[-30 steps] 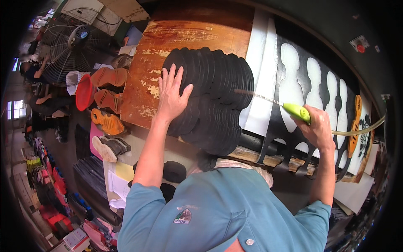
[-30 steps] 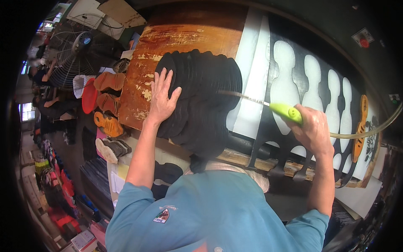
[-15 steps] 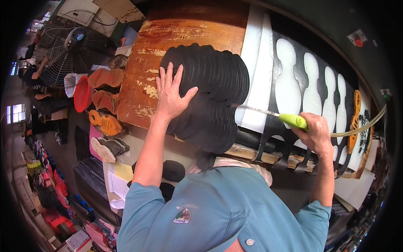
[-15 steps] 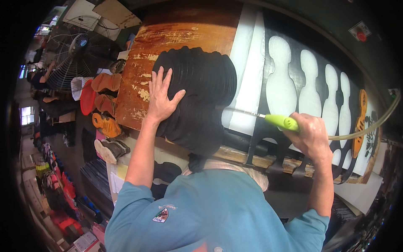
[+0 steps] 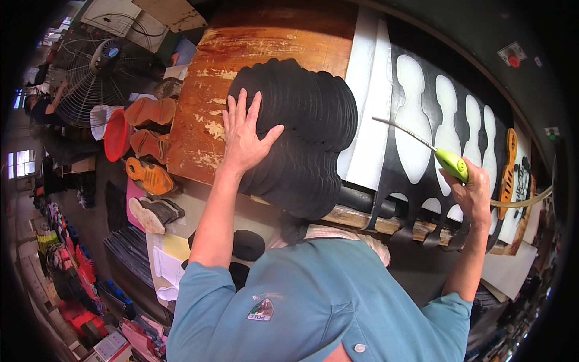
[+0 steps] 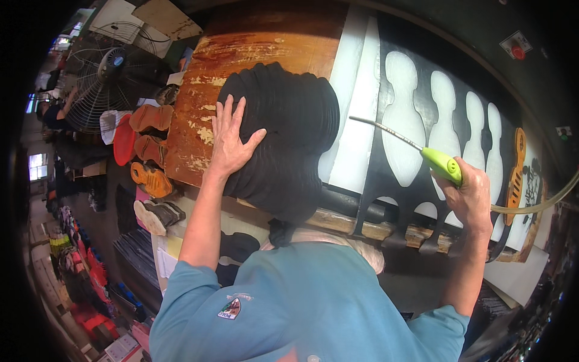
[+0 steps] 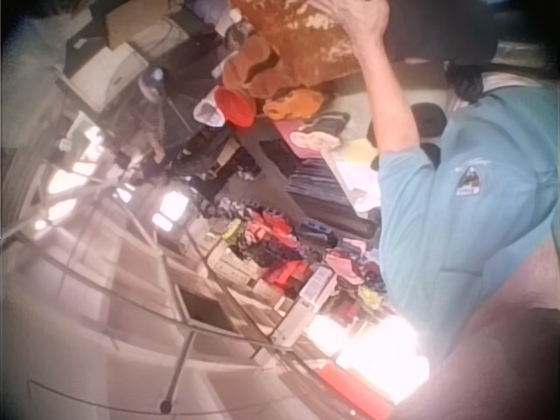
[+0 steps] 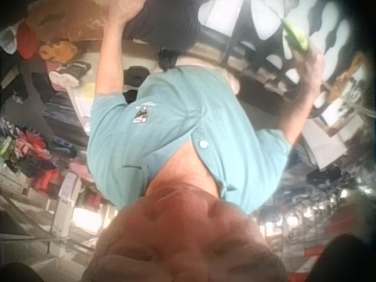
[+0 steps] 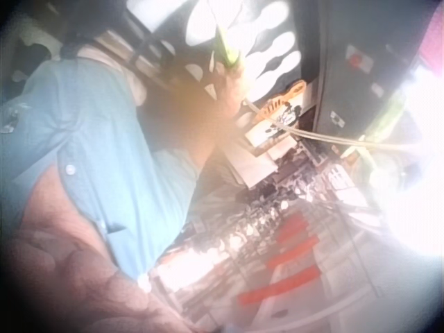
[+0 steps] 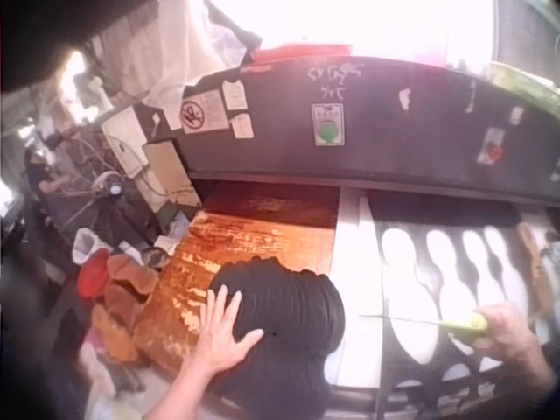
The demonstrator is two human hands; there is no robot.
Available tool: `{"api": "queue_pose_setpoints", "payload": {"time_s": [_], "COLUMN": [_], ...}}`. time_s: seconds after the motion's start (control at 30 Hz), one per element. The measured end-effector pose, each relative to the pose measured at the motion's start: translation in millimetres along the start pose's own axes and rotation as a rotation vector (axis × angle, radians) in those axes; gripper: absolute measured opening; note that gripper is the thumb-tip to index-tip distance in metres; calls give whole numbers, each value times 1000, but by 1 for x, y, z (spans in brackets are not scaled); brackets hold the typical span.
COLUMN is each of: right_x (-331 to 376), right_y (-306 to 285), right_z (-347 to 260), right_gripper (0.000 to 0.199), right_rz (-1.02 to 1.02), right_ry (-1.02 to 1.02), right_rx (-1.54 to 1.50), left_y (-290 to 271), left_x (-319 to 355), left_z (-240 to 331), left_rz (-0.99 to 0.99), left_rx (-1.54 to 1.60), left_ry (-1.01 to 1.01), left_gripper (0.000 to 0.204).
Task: The person trims the edges of stacked black shoe soles using a green handheld cutting tool. They repeatedly align the soles on a wooden board, cut along the template, and separate the trimmed pieces, placing them on the table.
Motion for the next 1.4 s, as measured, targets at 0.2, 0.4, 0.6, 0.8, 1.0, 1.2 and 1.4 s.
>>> {"api": "queue_pose_setpoints", "payload": {"time_s": [0.2,0.4,0.6,0.8,1.0,1.2,1.4], "right_x": [9,8,21,25,22,26,28], "right_y": [9,11,11,14,8,13,13], "right_z": [-14,-13,-15,-24,-14,-23,-26], "right_gripper": [24,24,26,25,24,23,27], "right_rz": [-105,-92,-150,-143,-44,-122,-204], "right_ry": [-140,-153,-203,-298,-119,-253,-247], "right_rx": [120,143,114,65,115,181,223], "left_y": [1,-1,1,-1,-3,-2,-4], "left_x": [-2,-2,-2,-3,-4,-4,-4], "left_z": [-1,-5,-4,-8,-10,-12,-13], "left_rz": [18,24,11,-10,-6,-3,-6], "left_rx": [31,45,26,52,34,1,4], "left_ry": [-5,0,2,-7,-7,-24,-27], "left_gripper": [89,91,91,92,91,89,87]}}
Point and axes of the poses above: each hand's wrist, its own x-axis away from the middle knuckle, its own y-axis out of the palm, z = x × y, the point moved 6 cm from there along -x, towards the middle knuckle, and after that the axes turned 7 degrees about x, right-handed, at the moved point
